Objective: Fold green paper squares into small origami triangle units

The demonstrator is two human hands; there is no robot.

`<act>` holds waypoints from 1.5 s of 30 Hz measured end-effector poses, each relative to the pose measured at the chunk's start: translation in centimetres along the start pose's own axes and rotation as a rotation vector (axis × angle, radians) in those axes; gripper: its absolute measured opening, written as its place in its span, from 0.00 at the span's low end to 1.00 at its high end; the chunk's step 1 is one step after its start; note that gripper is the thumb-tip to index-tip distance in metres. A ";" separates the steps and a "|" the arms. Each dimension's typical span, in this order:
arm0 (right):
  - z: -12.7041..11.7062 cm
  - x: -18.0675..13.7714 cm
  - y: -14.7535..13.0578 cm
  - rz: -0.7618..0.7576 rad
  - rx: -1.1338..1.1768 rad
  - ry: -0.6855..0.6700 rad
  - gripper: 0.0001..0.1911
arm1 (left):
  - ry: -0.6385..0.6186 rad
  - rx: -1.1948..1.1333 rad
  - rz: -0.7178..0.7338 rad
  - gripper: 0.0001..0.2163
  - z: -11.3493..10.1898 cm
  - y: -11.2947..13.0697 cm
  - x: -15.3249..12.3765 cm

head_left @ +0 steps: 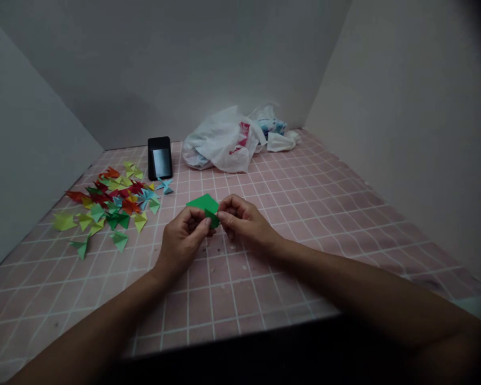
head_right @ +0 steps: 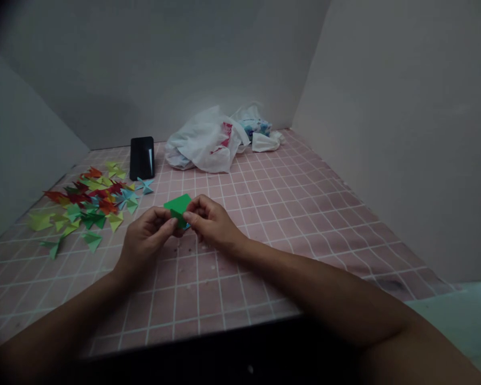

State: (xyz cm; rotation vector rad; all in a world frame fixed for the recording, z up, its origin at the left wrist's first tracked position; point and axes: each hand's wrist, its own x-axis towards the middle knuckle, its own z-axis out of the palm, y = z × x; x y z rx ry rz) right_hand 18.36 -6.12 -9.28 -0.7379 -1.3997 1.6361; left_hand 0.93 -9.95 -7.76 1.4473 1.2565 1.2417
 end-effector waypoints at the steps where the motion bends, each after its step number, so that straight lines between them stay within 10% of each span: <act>1: 0.0 0.0 0.1 0.010 -0.013 0.002 0.15 | -0.004 -0.048 -0.026 0.08 0.0 0.0 0.0; 34: 0.0 0.2 0.7 -0.114 -0.080 -0.001 0.07 | -0.033 -0.187 0.026 0.06 -0.1 -0.8 0.2; 45: 0.2 0.4 0.9 -0.158 0.100 -0.029 0.10 | -0.004 0.114 0.351 0.05 -0.2 -0.8 0.0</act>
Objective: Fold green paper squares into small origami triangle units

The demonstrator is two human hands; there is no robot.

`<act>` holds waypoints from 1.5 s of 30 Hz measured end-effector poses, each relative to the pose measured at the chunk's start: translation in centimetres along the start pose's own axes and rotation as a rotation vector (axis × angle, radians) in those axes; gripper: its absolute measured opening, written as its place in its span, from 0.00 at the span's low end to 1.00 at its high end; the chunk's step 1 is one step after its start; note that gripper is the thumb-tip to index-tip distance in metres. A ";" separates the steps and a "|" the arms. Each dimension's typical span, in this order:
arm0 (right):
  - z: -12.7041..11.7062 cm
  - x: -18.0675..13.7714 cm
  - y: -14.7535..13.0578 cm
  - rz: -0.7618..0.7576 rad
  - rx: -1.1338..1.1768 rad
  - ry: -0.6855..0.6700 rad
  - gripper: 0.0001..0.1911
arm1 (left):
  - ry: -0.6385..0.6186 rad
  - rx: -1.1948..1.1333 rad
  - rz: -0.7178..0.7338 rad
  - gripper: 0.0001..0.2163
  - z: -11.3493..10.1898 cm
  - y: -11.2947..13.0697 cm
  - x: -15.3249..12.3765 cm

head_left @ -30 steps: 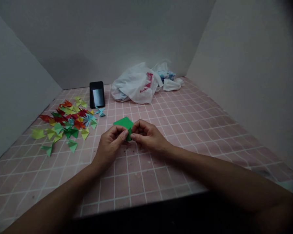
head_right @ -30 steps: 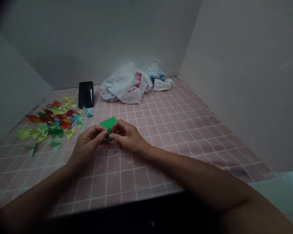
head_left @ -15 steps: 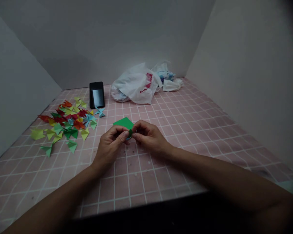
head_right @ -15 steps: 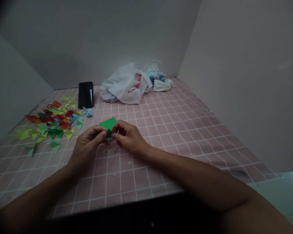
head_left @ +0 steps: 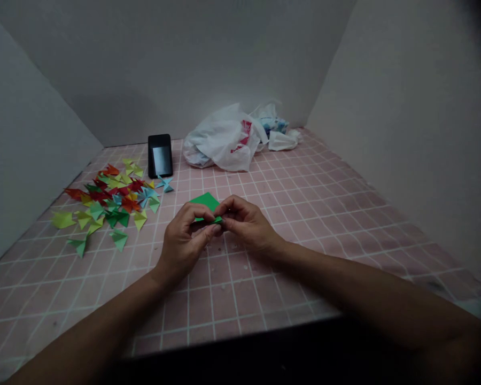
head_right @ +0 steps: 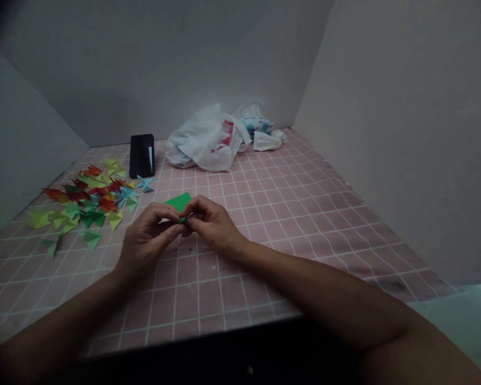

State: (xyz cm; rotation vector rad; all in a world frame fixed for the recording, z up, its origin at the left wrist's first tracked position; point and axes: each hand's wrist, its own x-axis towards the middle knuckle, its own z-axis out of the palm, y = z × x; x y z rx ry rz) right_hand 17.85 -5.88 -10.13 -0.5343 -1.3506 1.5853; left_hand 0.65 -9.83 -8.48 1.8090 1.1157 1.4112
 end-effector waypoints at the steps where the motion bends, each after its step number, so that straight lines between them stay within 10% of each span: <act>1: 0.0 0.0 0.0 -0.002 -0.001 0.007 0.09 | -0.006 0.020 0.029 0.06 0.0 -0.1 0.0; 11: 0.2 -0.5 -0.7 0.110 0.144 0.010 0.12 | 0.040 0.241 0.265 0.09 -0.4 -0.4 0.2; 27: -0.1 -0.1 -0.7 0.067 0.018 -0.045 0.08 | 0.024 0.248 0.201 0.06 -0.5 0.0 0.4; 35: 0.3 -0.3 -1.0 0.004 -0.119 0.103 0.09 | 0.017 -0.300 -0.245 0.09 0.2 -0.1 0.0; 45: 1.0 -1.1 -0.6 -0.049 -0.328 0.194 0.07 | 0.066 -0.365 -0.276 0.12 0.5 0.1 0.2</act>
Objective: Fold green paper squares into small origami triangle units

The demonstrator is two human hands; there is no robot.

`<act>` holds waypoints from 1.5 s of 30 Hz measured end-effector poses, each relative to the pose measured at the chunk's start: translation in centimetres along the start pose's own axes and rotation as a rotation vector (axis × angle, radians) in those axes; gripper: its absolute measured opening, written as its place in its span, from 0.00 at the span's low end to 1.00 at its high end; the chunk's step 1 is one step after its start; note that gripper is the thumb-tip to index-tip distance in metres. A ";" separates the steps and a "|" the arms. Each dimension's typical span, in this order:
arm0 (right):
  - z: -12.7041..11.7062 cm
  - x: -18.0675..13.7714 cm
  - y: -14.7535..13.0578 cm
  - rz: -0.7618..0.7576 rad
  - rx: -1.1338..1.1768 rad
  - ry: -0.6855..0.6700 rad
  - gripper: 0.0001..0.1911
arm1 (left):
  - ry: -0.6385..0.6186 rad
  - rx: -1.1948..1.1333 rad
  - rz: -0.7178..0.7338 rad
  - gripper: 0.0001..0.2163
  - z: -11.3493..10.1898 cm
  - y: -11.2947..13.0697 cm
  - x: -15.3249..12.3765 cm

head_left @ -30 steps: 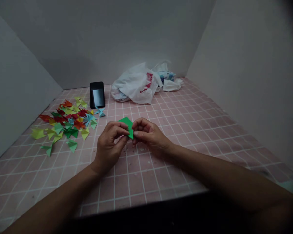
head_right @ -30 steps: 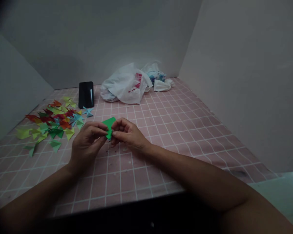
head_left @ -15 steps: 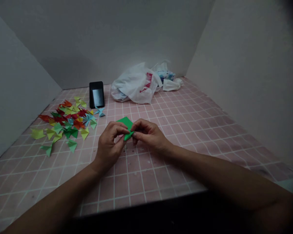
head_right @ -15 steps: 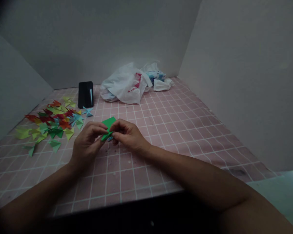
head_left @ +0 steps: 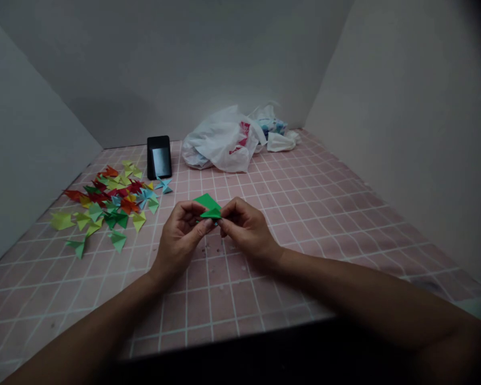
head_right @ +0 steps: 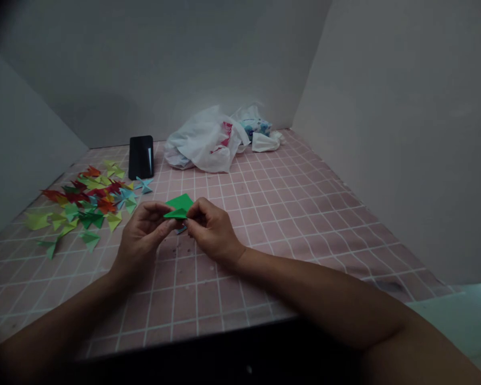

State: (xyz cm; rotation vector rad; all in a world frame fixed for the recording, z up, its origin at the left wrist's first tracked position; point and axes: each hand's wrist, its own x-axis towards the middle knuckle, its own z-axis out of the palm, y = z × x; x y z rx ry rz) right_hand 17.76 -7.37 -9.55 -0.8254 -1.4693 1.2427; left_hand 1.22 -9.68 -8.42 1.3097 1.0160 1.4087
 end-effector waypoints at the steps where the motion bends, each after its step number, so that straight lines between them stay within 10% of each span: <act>1: 0.0 -0.1 -0.1 -0.007 -0.034 -0.021 0.07 | 0.002 0.002 0.004 0.11 -0.1 0.0 0.1; 7: -0.4 0.0 -0.9 -0.025 -0.058 -0.178 0.06 | 0.017 0.099 0.086 0.12 -0.7 0.1 0.7; 45: 0.2 -0.1 0.3 0.174 0.273 -0.101 0.11 | 0.018 0.119 -0.039 0.10 -0.1 0.3 0.1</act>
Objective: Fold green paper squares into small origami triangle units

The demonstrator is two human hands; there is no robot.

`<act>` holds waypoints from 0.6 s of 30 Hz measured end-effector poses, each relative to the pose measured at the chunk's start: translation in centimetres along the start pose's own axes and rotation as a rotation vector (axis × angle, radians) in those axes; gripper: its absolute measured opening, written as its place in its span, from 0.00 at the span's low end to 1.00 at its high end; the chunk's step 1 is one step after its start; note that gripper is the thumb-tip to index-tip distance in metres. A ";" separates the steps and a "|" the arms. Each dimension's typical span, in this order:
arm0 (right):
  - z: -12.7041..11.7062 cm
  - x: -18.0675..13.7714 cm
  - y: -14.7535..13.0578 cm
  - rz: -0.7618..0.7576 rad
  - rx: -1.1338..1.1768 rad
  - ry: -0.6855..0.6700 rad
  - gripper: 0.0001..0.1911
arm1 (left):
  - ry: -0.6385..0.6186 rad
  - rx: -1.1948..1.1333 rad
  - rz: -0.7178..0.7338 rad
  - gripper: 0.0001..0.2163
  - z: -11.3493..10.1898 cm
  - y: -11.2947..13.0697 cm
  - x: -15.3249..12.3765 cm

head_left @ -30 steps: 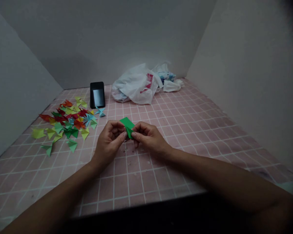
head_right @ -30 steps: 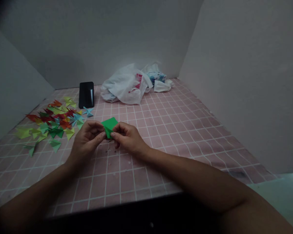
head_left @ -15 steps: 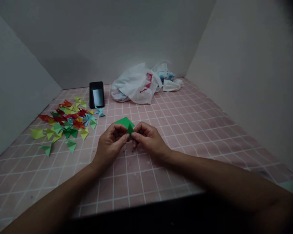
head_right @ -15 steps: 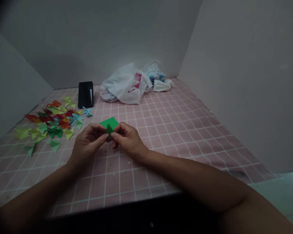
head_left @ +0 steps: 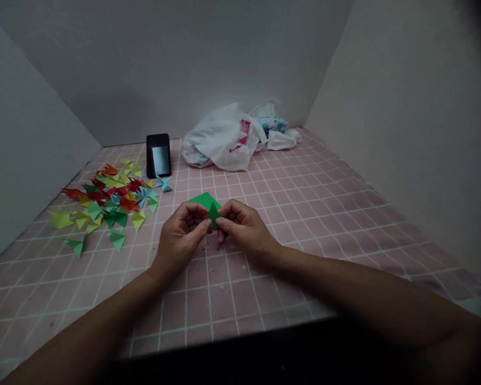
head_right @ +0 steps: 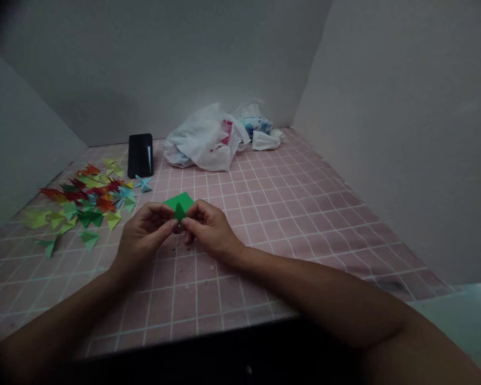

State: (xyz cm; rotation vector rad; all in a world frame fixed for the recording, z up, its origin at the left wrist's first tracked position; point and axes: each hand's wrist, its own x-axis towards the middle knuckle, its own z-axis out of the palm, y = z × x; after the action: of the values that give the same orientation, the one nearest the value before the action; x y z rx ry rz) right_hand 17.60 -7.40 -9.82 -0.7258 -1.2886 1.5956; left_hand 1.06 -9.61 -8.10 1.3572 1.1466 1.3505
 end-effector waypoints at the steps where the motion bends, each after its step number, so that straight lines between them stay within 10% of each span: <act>1: 0.0 0.0 0.0 -0.003 0.001 -0.001 0.11 | 0.003 -0.006 -0.003 0.10 0.0 0.0 0.0; 18: -0.1 0.4 0.3 -0.143 -0.009 -0.049 0.13 | 0.046 0.117 0.014 0.04 0.0 0.5 -0.1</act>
State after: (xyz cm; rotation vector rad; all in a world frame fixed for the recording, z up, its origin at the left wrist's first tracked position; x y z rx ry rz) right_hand 17.47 -7.00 -10.13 -0.5898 -1.3538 1.5013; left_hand 1.04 -9.81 -7.68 1.4256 1.2659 1.3488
